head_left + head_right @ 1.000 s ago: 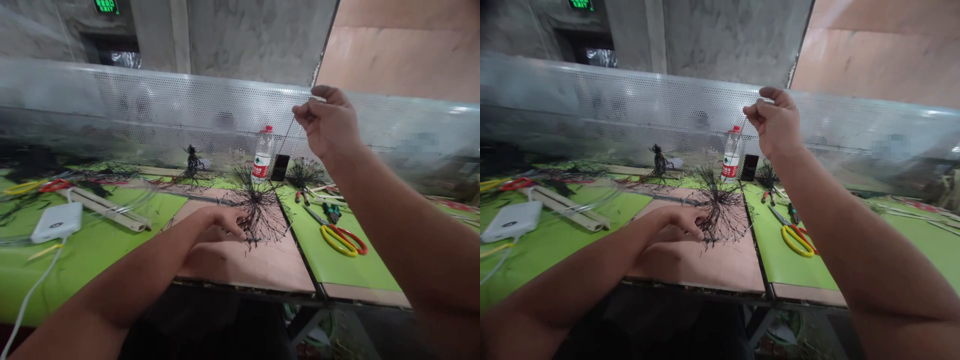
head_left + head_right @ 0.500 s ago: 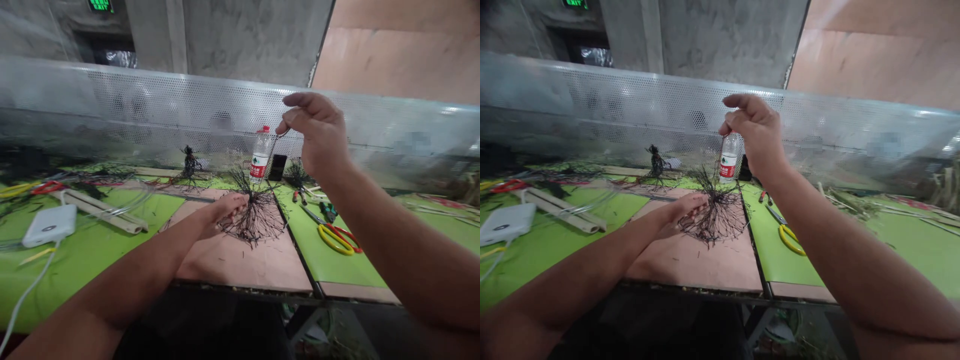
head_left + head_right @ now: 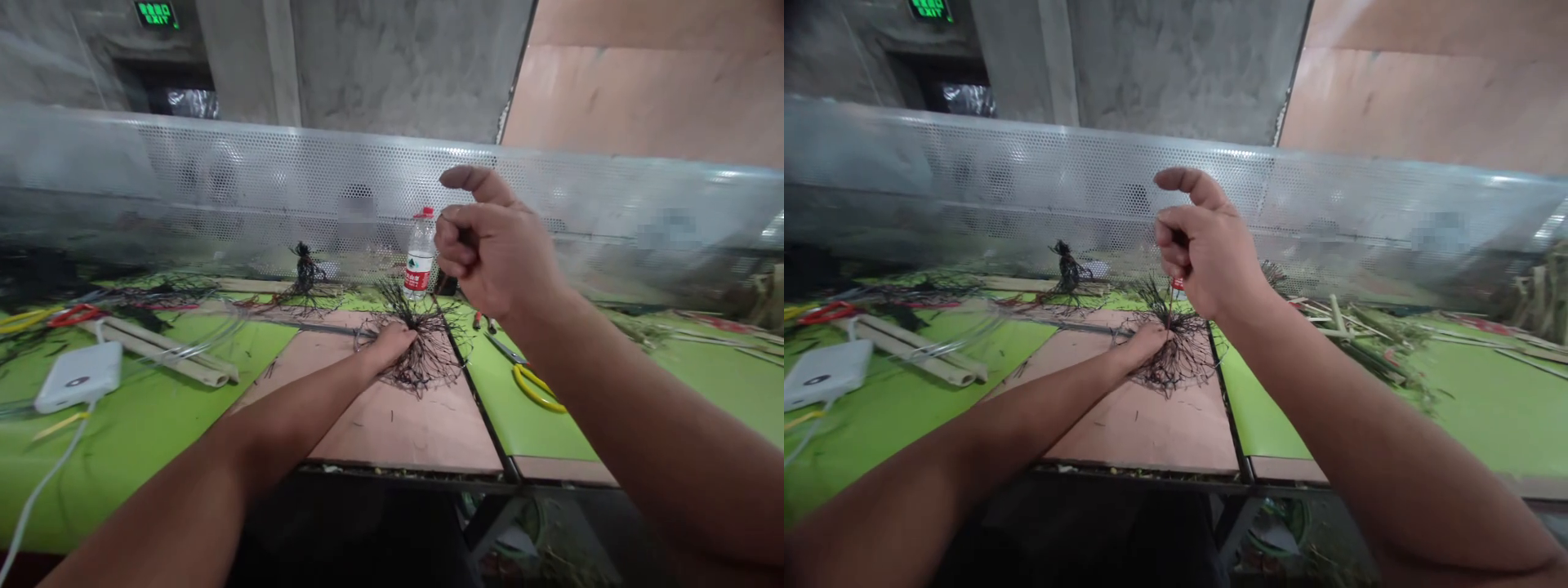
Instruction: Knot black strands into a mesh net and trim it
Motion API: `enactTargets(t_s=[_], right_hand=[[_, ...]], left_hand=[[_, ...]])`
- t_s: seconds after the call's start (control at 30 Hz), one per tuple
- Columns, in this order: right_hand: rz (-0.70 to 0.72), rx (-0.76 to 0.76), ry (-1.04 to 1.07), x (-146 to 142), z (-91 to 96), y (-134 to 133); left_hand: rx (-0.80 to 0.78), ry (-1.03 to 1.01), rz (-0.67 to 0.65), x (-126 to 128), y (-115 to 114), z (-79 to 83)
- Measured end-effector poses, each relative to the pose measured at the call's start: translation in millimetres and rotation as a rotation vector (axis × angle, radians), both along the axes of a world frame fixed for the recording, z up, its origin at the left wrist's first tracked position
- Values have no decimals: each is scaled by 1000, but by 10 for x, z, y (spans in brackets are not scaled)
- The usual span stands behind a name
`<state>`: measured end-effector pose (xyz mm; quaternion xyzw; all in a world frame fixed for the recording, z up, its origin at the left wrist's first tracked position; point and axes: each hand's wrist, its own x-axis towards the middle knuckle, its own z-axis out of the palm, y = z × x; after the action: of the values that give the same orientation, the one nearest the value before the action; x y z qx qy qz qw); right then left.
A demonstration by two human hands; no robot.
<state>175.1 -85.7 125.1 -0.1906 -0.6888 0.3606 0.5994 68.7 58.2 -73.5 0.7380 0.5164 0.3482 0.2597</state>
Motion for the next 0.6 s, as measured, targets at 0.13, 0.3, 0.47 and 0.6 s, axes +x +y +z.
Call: enactTargets(t_s=[0.13, 0.3, 0.47, 0.6], right_hand=[[9, -13, -27, -5, 11, -158], [-22, -13, -23, -27, 18, -260], [-27, 17, -19, -13, 2, -295], [-28, 76, -18, 51, -32, -224]], left_hand=[[115, 124, 25, -4, 29, -45], [153, 188, 32, -38, -19, -56], [98, 107, 19, -41, -70, -9], [-66, -94, -7, -105, -144, 72]])
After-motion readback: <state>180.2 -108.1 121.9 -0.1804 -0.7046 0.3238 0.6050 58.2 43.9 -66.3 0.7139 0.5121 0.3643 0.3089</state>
